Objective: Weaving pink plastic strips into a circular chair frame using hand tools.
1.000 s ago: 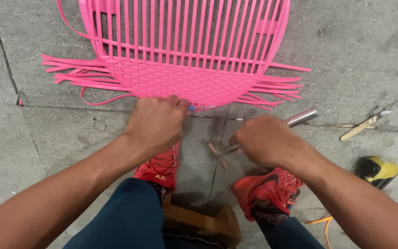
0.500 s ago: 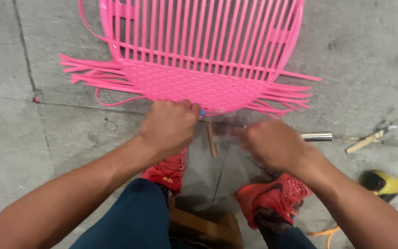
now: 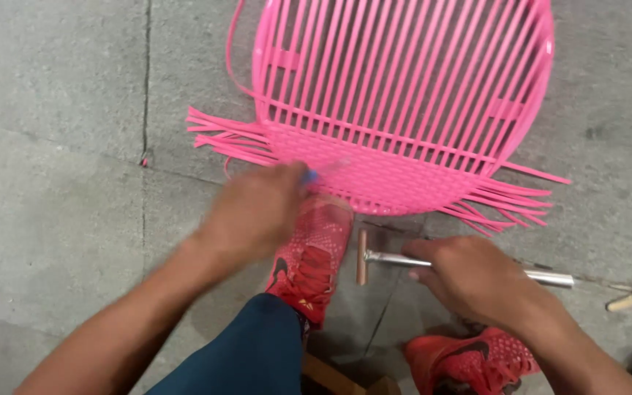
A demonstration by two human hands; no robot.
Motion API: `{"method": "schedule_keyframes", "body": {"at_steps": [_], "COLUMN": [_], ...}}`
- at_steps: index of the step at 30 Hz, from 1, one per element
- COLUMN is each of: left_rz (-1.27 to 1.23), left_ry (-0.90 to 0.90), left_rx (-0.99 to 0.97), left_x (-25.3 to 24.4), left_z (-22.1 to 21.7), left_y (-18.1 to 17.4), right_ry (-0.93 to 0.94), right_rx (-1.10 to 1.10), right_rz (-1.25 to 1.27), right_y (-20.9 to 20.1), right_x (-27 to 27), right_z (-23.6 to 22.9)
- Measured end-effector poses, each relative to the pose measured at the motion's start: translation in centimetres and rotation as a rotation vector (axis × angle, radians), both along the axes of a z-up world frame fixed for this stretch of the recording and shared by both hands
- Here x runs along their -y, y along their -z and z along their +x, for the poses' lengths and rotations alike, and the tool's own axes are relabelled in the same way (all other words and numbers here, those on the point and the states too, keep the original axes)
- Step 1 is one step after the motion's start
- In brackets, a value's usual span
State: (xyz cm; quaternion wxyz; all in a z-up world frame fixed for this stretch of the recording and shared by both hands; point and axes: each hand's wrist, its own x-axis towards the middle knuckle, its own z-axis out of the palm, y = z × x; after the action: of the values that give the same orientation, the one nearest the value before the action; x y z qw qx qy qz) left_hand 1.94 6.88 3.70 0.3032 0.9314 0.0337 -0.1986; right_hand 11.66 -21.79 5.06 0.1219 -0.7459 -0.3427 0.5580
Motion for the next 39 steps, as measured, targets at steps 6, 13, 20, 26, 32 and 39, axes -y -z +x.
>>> {"method": "schedule_keyframes", "body": {"at_steps": [6, 13, 20, 26, 32, 39], "left_rz": [0.131, 0.246, 0.309, 0.265, 0.288, 0.319], "left_ry": [-0.196, -0.057, -0.095, -0.097, -0.096, -0.155], "left_rx": [0.112, -0.059, -0.146, -0.166, -0.114, -0.651], "left_x": [-4.3, -5.4, -6.1, -6.4, -6.4, -5.6], "left_z": [2.8, 3.9, 3.9, 4.4, 3.5, 6.3], "left_y": [-1.9, -0.1, -0.2, 0.5, 0.4, -3.8], "right_ry": [0.267, 0.530, 0.765, 0.470, 0.605, 0.444], "right_rx": [0.012, 0.138, -0.021, -0.119, 0.049, -0.068], "right_rz": [0.142, 0.081, 0.260, 0.046, 0.290, 0.158], "right_y": [2.0, 3.1, 0.6, 2.5, 2.5, 2.2], "right_x": [-0.6, -5.9, -12.7, -12.8, -12.1, -11.3], "right_z": [0.6, 5.3, 7.3, 6.2, 6.4, 5.4]}}
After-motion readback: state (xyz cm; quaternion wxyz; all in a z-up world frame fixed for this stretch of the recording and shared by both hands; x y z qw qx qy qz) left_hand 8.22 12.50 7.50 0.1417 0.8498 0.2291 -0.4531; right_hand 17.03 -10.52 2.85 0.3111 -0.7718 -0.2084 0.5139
